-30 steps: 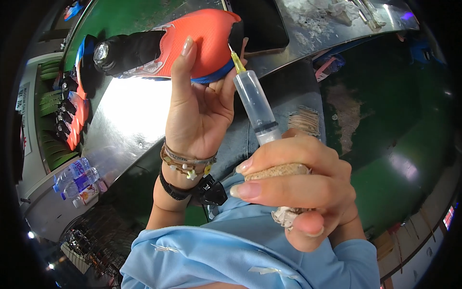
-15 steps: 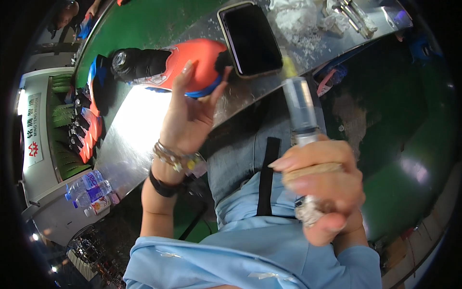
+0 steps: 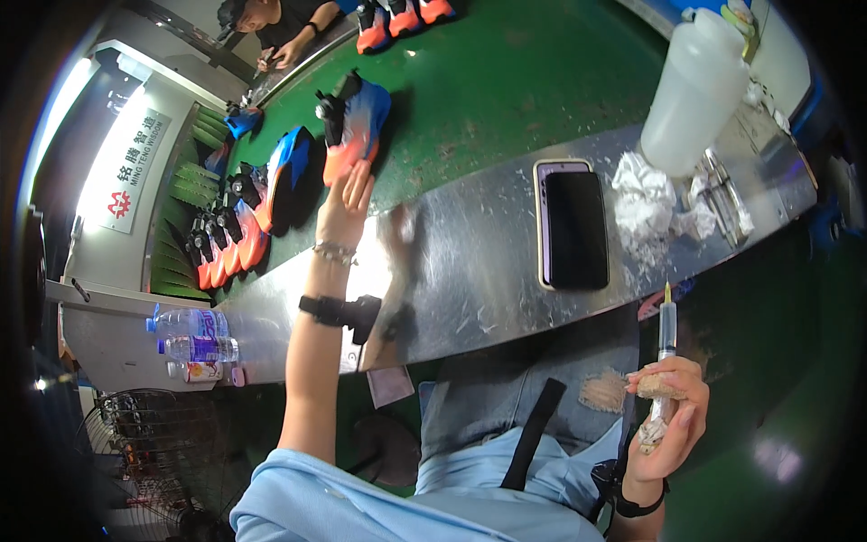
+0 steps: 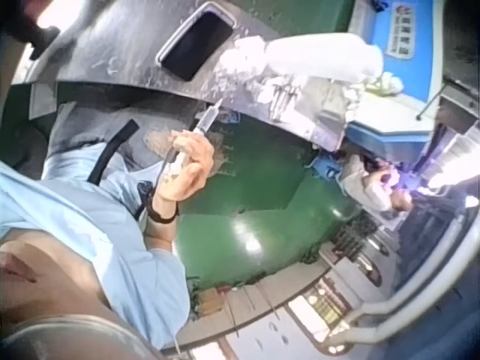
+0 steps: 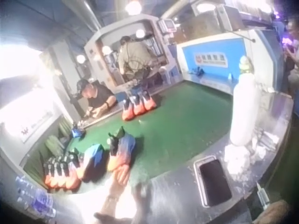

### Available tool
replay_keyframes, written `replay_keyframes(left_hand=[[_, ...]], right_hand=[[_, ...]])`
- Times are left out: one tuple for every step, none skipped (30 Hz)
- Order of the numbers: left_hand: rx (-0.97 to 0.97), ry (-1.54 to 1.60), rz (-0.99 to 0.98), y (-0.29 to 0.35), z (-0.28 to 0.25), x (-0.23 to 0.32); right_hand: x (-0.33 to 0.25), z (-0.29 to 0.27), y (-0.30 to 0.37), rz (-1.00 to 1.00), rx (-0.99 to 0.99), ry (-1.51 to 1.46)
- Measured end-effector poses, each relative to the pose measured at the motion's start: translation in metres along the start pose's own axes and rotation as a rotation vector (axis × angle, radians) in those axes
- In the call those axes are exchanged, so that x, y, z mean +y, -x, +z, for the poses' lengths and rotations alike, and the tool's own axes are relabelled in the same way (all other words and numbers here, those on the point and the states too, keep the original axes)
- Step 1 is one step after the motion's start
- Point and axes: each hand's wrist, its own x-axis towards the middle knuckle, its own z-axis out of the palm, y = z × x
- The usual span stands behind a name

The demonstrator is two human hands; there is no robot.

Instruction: Applying adhesive to shoe components using a syringe.

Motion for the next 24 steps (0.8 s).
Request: replay_keyframes(left_hand=[[-0.08, -0.129, 0.005, -0.006, -0.015, 0.011], [0.039, -0.468, 0.135, -0.011, -0.023, 0.023], [0.165, -0.805, 0.261, -0.017, -0.034, 0.035], [0.196, -1.01, 0.474, -0.029, -0.06, 0.057], [0.225, -1.209, 0.683, -0.042, -0.086, 0.078], [0.38, -1.611, 0.773, -0.045, -0.095, 0.094], [0.549, -2.017, 0.855, -0.045, -0.104, 0.112], [0.62, -2.175, 0.859, -0.045, -0.118, 0.125], [0.691, -2.327, 0.855, -0.047, -0.134, 0.133], [0.676, -2.246, 0.6, -0.052, -0.15, 0.145], [0.743, -2.196, 0.364, -0.051, -0.157, 0.149], [0.642, -2.279, 0.276, -0.054, -0.163, 0.15], [0.538, -2.357, 0.184, -0.056, -0.169, 0.152], [0.566, -2.374, 0.244, -0.057, -0.172, 0.148], [0.589, -2.391, 0.297, -0.053, -0.17, 0.138], [0.57, -2.412, 0.288, -0.052, -0.167, 0.135], [0.558, -2.452, 0.318, -0.047, -0.151, 0.129], [0.556, -2.519, 0.334, -0.044, -0.141, 0.122], [0.551, -2.586, 0.351, -0.042, -0.137, 0.118], [0.493, -2.669, 0.482, -0.042, -0.136, 0.113], [0.49, -2.744, 0.515, -0.041, -0.135, 0.104], [0.305, -2.776, 0.48, -0.036, -0.133, 0.103], [0.106, -2.788, 0.449, -0.034, -0.124, 0.099], [-0.051, -2.705, 0.426, -0.028, -0.108, 0.101]], right_hand=[[0.004, 0.0, -0.003, -0.013, -0.003, -0.007], [0.007, -0.001, -0.006, 0.034, 0.002, -0.006], [0.011, -0.002, -0.008, 0.084, 0.008, -0.002], [0.013, 0.0, -0.012, 0.075, 0.001, -0.01], [0.016, 0.002, -0.015, 0.075, 0.008, 0.003], [0.02, 0.002, -0.018, 0.074, 0.022, 0.028], [0.026, 0.004, -0.022, 0.065, 0.024, 0.029], [0.032, 0.005, -0.025, 0.047, 0.022, 0.062], [0.037, 0.005, -0.028, 0.029, 0.02, 0.101], [0.045, 0.006, -0.03, 0.022, 0.021, 0.101], [0.054, 0.007, -0.032, 0.044, 0.043, 0.118], [0.06, 0.008, -0.034, 0.068, 0.064, 0.133], [0.063, 0.008, -0.036, 0.068, 0.059, 0.133], [0.066, 0.01, -0.037, 0.086, 0.082, 0.104], [0.067, 0.01, -0.036, 0.109, 0.105, 0.079], [0.066, 0.01, -0.038, 0.091, 0.111, 0.067], [0.064, 0.01, -0.039, 0.097, 0.107, 0.07], [0.063, 0.012, -0.041, 0.1, 0.124, 0.058], [0.062, 0.014, -0.042, 0.102, 0.143, 0.047], [0.062, 0.016, -0.043, 0.112, 0.152, 0.036], [0.061, 0.017, -0.044, 0.112, 0.148, 0.034], [0.061, 0.017, -0.045, 0.12, 0.143, 0.014], [0.06, 0.016, -0.046, 0.126, 0.144, 0.004], [0.061, 0.015, -0.045, 0.126, 0.148, 0.014]])
